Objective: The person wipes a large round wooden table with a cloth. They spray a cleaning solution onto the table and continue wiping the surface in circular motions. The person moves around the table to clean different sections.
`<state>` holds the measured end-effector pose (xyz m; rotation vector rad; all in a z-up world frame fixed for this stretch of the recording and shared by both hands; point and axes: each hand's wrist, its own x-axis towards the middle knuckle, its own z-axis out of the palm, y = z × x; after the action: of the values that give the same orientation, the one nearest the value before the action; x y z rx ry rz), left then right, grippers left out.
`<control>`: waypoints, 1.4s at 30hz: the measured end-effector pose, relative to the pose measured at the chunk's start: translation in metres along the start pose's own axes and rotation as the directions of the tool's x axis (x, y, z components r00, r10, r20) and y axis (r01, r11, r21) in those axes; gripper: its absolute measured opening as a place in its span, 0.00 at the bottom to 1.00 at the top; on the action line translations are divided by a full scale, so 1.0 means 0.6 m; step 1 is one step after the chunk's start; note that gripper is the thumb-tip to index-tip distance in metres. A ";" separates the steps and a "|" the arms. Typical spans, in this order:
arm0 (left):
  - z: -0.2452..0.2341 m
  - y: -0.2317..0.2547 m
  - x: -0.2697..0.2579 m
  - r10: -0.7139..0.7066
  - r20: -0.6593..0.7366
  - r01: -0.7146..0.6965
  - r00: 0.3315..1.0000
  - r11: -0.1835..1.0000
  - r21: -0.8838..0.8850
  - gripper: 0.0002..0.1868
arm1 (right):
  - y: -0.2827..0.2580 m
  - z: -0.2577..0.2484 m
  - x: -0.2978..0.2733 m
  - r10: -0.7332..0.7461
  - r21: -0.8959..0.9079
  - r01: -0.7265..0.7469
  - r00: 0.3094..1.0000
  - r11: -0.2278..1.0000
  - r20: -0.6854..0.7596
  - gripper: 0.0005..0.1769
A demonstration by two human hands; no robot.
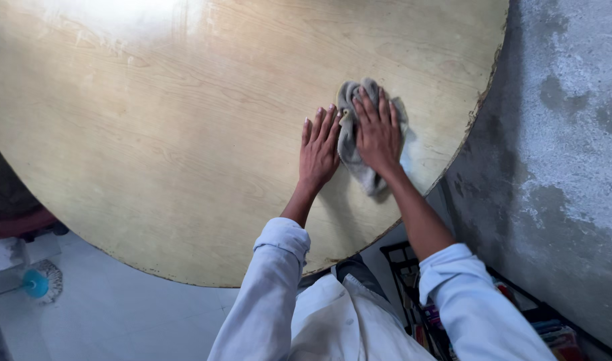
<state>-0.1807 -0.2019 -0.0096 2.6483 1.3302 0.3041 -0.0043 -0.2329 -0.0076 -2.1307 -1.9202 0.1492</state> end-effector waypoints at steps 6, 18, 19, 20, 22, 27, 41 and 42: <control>-0.016 -0.014 -0.040 -0.009 -0.040 0.001 0.999 0.982 -0.187 0.32 | 0.065 -0.039 0.019 0.036 0.073 -0.033 0.999 0.997 -0.032 0.29; -0.025 -0.054 -0.103 0.071 -0.042 -0.080 0.997 0.958 -0.276 0.32 | -0.121 0.018 -0.191 0.121 -0.065 -0.125 0.990 0.990 -0.066 0.33; -0.027 -0.065 -0.109 0.094 -0.037 -0.100 0.995 0.961 -0.257 0.32 | -0.147 0.027 -0.183 0.128 -0.059 -0.132 0.990 0.990 -0.057 0.33; -0.027 -0.076 -0.115 0.117 -0.032 -0.121 0.993 0.964 -0.237 0.32 | -0.172 0.034 -0.174 0.135 -0.053 -0.138 0.990 0.989 -0.049 0.33; -0.029 -0.103 -0.122 0.162 -0.012 -0.160 0.987 0.961 -0.224 0.31 | -0.203 0.037 -0.155 0.149 -0.034 -0.151 0.987 0.988 -0.053 0.33; -0.050 -0.161 -0.110 0.285 0.080 -0.256 0.955 0.932 -0.258 0.28 | -0.192 0.033 -0.050 0.179 0.038 -0.176 0.975 0.984 -0.128 0.31; -0.058 -0.200 -0.114 0.395 0.007 -0.380 0.919 0.887 -0.261 0.32 | -0.235 0.044 -0.179 0.420 -0.075 -0.448 0.876 0.891 -0.236 0.31; -0.057 -0.199 -0.115 0.394 0.002 -0.380 0.919 0.888 -0.258 0.32 | -0.264 0.054 -0.192 0.420 -0.068 -0.447 0.875 0.892 -0.241 0.31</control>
<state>-0.3219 -0.1852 -0.0119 2.6563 0.6783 0.4166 -0.1781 -0.3287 -0.0086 -2.5124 -1.3348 -0.1198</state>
